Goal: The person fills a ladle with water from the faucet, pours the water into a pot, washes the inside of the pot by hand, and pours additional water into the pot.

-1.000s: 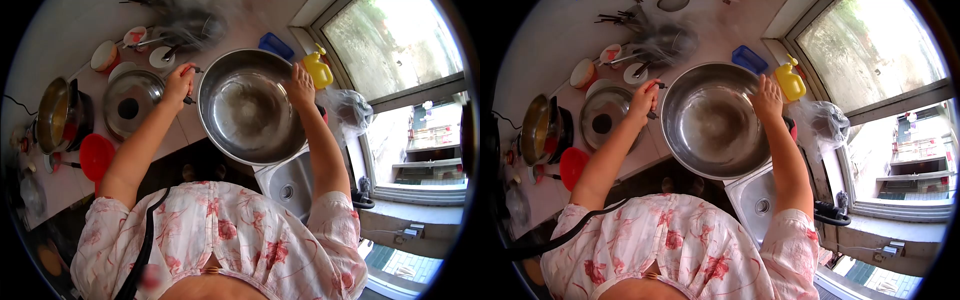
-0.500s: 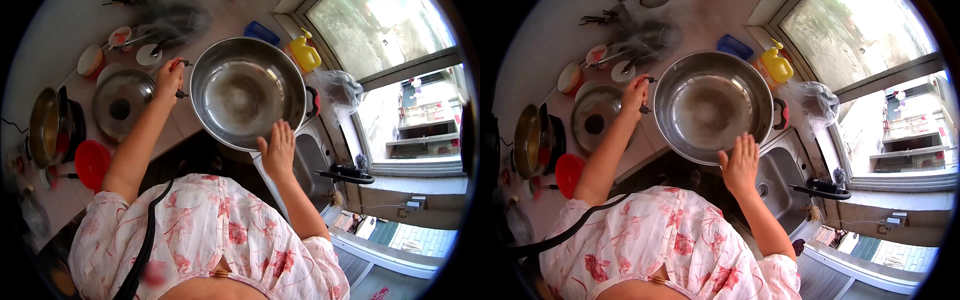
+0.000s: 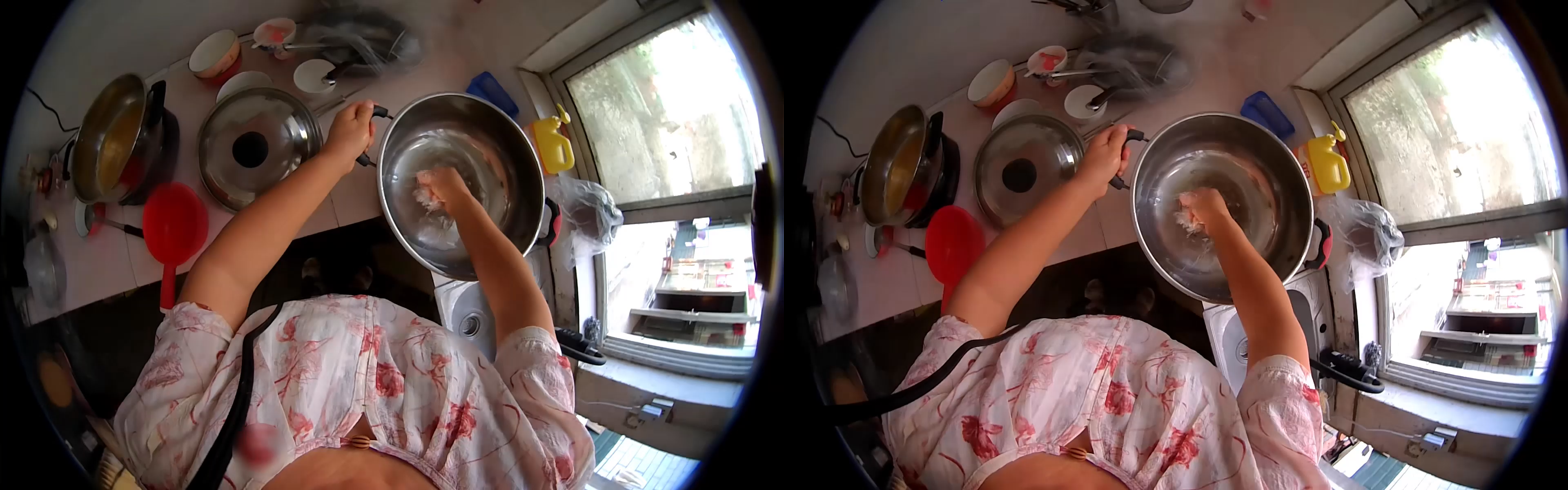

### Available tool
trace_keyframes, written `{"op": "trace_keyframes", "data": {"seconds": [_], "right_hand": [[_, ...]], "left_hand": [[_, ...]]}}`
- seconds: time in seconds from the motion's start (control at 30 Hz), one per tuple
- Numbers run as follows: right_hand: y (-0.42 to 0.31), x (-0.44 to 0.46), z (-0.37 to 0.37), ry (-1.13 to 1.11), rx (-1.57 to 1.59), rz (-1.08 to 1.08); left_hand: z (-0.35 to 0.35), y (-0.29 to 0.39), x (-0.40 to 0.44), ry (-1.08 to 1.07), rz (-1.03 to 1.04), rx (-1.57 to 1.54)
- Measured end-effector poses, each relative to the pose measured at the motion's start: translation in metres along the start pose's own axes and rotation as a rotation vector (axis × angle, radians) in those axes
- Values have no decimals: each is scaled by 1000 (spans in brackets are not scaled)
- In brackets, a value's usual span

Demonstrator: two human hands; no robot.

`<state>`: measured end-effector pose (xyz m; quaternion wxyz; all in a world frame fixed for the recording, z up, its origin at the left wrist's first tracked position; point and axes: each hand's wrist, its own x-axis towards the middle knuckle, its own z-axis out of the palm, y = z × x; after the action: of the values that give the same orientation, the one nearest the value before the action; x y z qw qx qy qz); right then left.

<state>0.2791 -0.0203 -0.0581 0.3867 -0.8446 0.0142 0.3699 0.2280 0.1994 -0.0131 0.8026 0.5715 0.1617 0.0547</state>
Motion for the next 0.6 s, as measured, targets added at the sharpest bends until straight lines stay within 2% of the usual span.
{"op": "trace_keyframes", "data": {"seconds": [0.03, 0.1, 0.13, 0.17, 0.23, 0.3, 0.37, 0.47, 0.53, 0.6], "right_hand": [[-10, -6, 1, -13, -12, -1], [-30, -21, 2, 276, -68, -158], [-43, -37, 1, 328, -322, -206], [-42, -44, 2, 323, -325, -209], [-36, -64, 6, 523, -654, -1177], [-45, -88, 16, 419, -587, -1222], [-54, -91, 27, 270, -677, -1247], [-67, -58, 44, 318, -675, -1221], [-81, -33, 39, 662, -781, -1127], [-91, -9, 18, 738, -794, -1040]], "left_hand": [[0, -1, 0, 16, -1, -6], [-1, -2, 1, -1, 22, 7], [-1, -1, -1, 0, 22, 15], [0, -1, -1, 7, 23, 13], [1, -2, 0, 53, 78, 36], [1, -7, 3, 82, 86, 49], [2, -9, 3, 97, 92, 73], [5, -2, -2, 101, 82, -13], [1, -7, 3, 75, 113, 35], [1, -8, 1, 72, 103, 79]]}}
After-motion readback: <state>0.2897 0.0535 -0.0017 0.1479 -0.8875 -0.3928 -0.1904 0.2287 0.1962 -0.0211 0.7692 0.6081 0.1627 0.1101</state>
